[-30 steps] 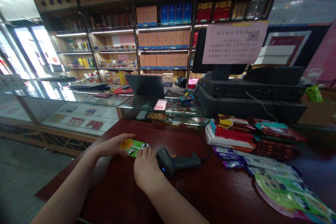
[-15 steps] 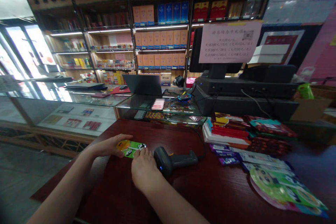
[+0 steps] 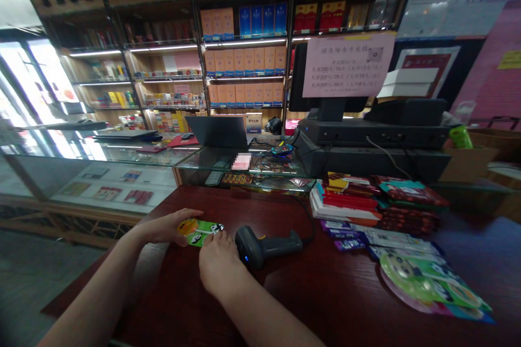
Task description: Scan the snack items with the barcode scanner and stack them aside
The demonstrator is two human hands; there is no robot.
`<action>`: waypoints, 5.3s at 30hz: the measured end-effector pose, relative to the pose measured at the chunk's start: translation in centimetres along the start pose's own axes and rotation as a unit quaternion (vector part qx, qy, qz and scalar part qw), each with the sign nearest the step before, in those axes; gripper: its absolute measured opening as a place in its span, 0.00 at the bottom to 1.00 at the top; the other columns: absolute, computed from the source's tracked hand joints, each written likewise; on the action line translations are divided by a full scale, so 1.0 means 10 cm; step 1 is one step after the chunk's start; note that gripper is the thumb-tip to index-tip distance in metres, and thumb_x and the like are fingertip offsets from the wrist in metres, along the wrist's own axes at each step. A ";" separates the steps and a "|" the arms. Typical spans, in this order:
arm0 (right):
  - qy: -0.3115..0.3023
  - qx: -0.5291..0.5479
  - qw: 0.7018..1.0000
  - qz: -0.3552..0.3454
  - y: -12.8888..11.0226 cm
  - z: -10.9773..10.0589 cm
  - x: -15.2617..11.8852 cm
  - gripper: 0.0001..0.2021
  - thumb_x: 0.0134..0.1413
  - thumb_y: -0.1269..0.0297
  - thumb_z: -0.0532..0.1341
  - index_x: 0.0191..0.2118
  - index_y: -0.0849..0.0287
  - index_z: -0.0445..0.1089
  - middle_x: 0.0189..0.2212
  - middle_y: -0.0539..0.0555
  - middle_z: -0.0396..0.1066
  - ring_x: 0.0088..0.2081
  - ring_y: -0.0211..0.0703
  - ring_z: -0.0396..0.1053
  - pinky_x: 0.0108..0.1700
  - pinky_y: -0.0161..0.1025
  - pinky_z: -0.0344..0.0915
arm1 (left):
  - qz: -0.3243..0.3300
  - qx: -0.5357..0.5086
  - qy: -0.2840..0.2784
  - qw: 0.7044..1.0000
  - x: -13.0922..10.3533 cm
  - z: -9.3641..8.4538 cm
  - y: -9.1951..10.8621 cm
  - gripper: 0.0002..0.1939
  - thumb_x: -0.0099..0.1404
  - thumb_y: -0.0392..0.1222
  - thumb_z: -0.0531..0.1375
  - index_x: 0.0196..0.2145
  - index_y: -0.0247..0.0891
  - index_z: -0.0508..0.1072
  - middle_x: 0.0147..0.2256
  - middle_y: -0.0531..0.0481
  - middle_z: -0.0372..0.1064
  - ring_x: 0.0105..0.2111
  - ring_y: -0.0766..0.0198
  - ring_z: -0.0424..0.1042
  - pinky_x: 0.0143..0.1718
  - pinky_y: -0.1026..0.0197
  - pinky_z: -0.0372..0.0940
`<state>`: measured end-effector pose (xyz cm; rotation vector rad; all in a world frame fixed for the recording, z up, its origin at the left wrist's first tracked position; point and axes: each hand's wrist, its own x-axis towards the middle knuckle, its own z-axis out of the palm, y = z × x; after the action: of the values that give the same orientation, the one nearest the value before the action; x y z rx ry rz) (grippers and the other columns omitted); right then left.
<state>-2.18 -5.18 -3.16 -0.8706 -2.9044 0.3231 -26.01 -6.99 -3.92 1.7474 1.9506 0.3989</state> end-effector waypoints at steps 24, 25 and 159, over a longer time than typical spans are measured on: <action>0.142 -0.016 0.989 -0.021 0.51 -0.46 -0.07 0.17 0.61 0.77 0.50 0.52 0.70 0.69 0.52 0.68 0.71 0.57 0.52 0.67 0.59 0.46 0.64 | 0.092 -0.036 0.065 0.993 0.23 -0.10 0.56 0.31 0.55 0.51 0.63 0.56 0.44 0.72 0.58 0.48 0.69 0.59 0.50 0.67 0.62 0.52 0.57; 0.150 -0.015 0.988 -0.017 0.57 -0.48 -0.09 0.18 0.62 0.77 0.50 0.53 0.69 0.68 0.53 0.68 0.70 0.58 0.52 0.66 0.59 0.46 0.64 | 0.103 -0.041 0.064 0.992 0.26 -0.10 0.61 0.30 0.55 0.52 0.63 0.56 0.45 0.72 0.58 0.48 0.70 0.58 0.50 0.68 0.61 0.53 0.59; 0.202 0.368 0.904 0.077 2.05 -0.45 -0.49 0.26 0.54 0.50 0.65 0.56 0.57 0.70 0.50 0.57 0.74 0.49 0.49 0.72 0.53 0.46 0.67 | 0.216 -0.343 0.064 0.912 0.93 0.53 1.37 0.41 0.53 0.42 0.68 0.62 0.42 0.60 0.55 0.43 0.68 0.52 0.55 0.72 0.56 0.47 0.65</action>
<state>13.48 9.60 -3.55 -0.8782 -2.0659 1.0250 -12.22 3.48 -2.73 1.6597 1.2314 1.2135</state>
